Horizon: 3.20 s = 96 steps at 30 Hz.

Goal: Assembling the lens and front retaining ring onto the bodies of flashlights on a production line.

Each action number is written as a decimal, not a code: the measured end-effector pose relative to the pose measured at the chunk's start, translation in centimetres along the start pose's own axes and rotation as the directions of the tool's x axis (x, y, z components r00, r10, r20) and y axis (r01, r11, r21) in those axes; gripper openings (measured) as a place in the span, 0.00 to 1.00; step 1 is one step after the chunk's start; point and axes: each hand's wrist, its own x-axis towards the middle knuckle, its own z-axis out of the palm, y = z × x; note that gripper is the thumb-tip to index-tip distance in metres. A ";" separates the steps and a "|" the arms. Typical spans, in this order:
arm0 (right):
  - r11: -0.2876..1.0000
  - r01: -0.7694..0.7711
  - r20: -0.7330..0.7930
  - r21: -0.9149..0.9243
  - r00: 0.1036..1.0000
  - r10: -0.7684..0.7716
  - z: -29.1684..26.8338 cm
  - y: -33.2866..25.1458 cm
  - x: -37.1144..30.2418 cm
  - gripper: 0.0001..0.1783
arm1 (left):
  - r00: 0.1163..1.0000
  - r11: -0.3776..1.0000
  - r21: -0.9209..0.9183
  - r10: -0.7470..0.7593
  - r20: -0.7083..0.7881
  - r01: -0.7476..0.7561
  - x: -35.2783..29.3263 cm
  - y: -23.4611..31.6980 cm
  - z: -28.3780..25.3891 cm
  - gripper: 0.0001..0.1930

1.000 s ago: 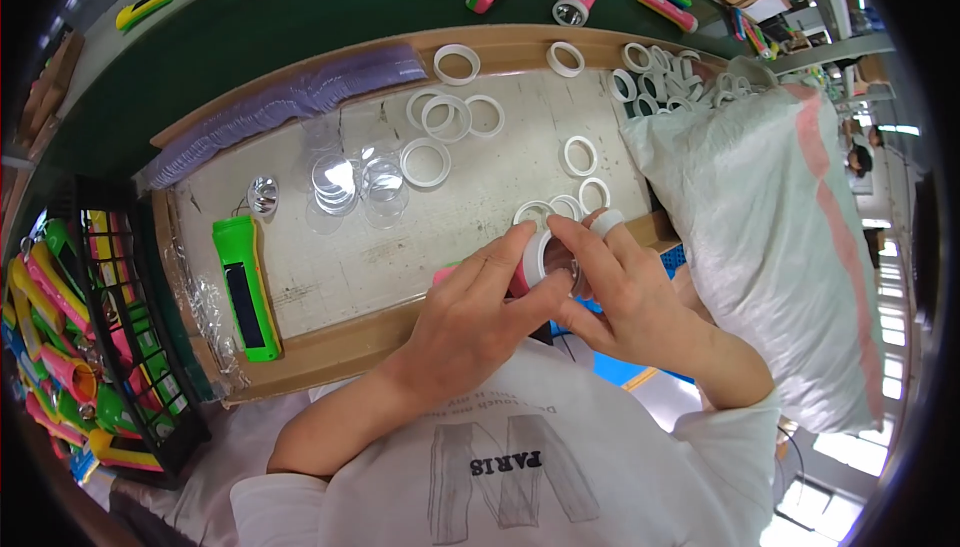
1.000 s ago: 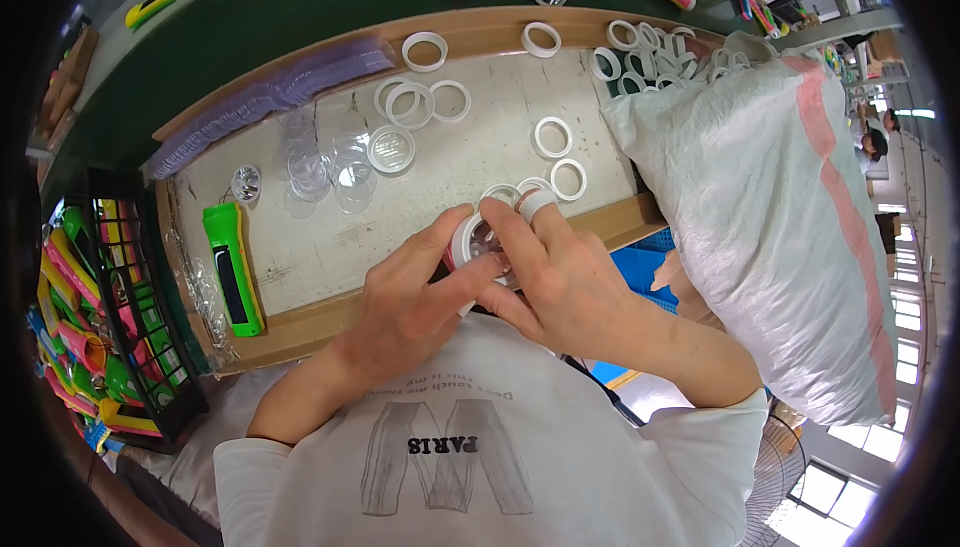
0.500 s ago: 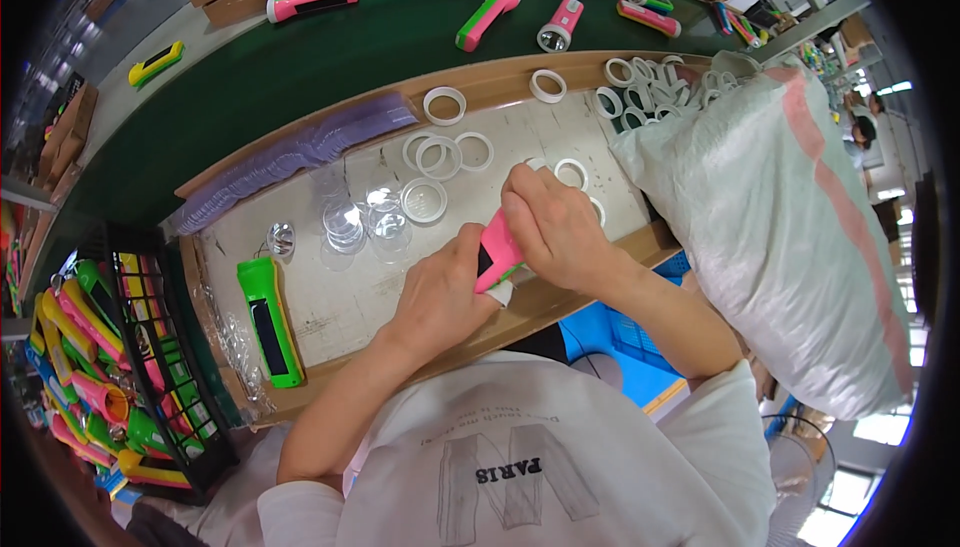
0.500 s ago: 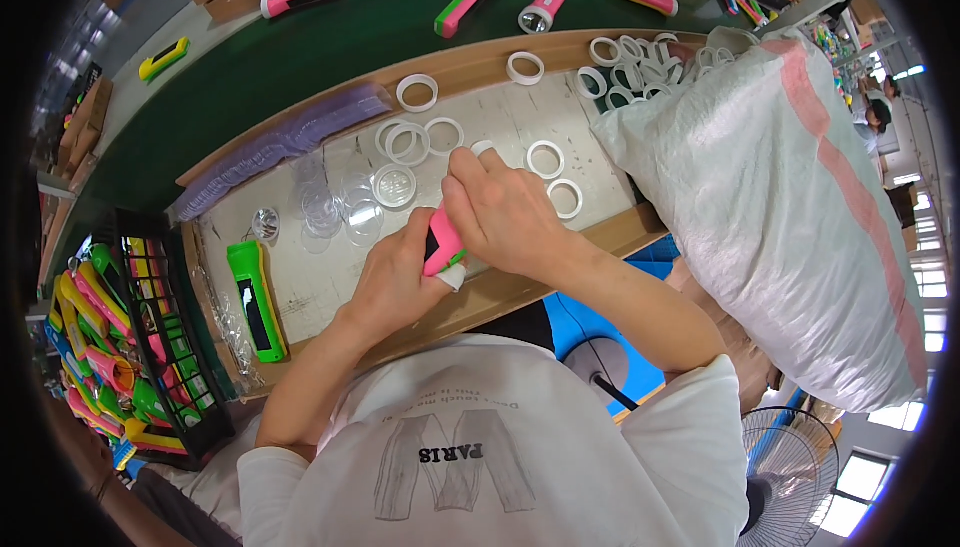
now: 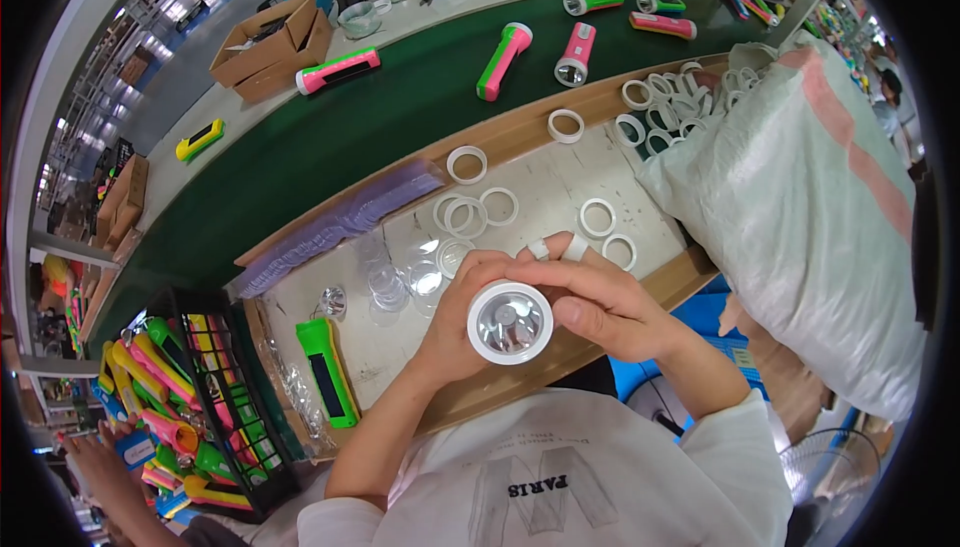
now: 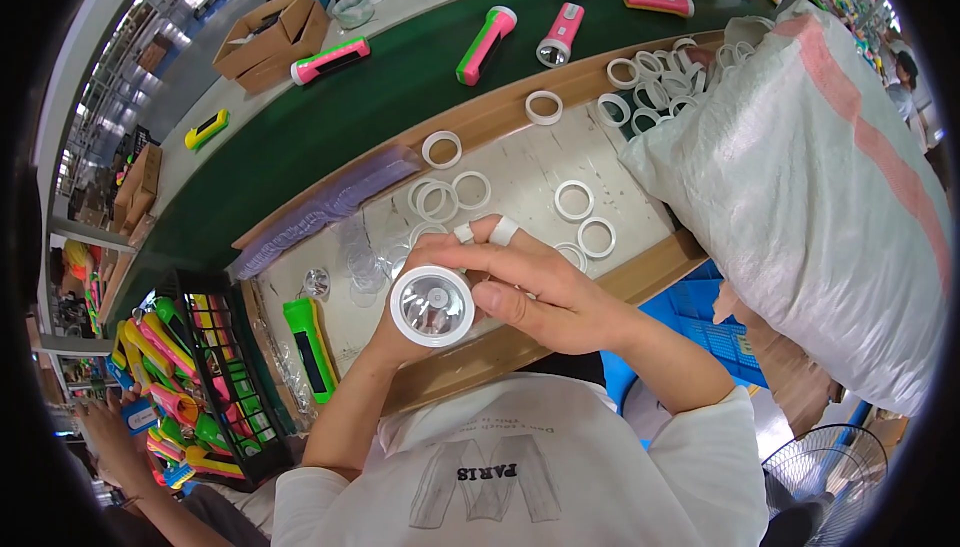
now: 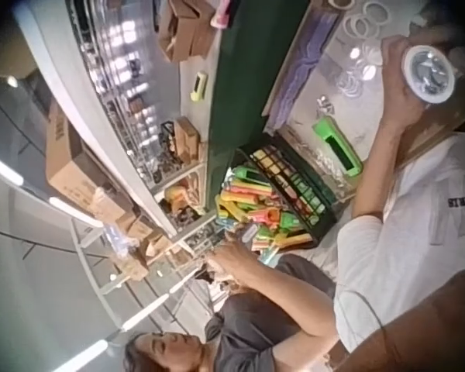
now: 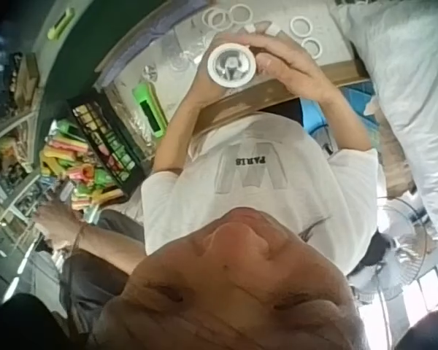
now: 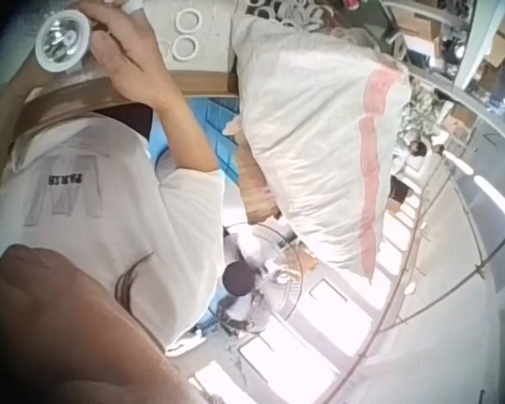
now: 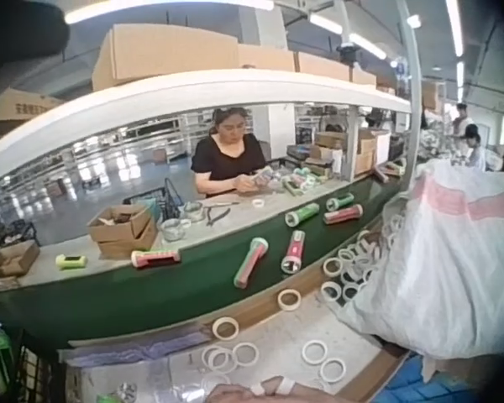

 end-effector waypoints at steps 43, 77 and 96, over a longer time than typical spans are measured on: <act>0.924 -0.211 -0.271 -0.318 0.955 0.125 -0.2 5.7 0.3 0.08 | 0.802 0.826 0.101 -0.563 0.201 0.555 0.6 2.5 1.6 0.29; 0.775 -0.303 -0.086 -0.554 0.947 0.309 2.8 7.5 -3.2 0.23 | 0.907 0.896 0.224 -0.318 -0.277 0.383 0.1 -1.0 -7.0 0.10; 0.648 -0.678 0.091 0.346 0.712 0.697 4.6 6.1 -2.1 0.06 | 0.763 -0.052 0.783 -0.190 -0.618 0.620 -11.5 0.0 -9.8 0.40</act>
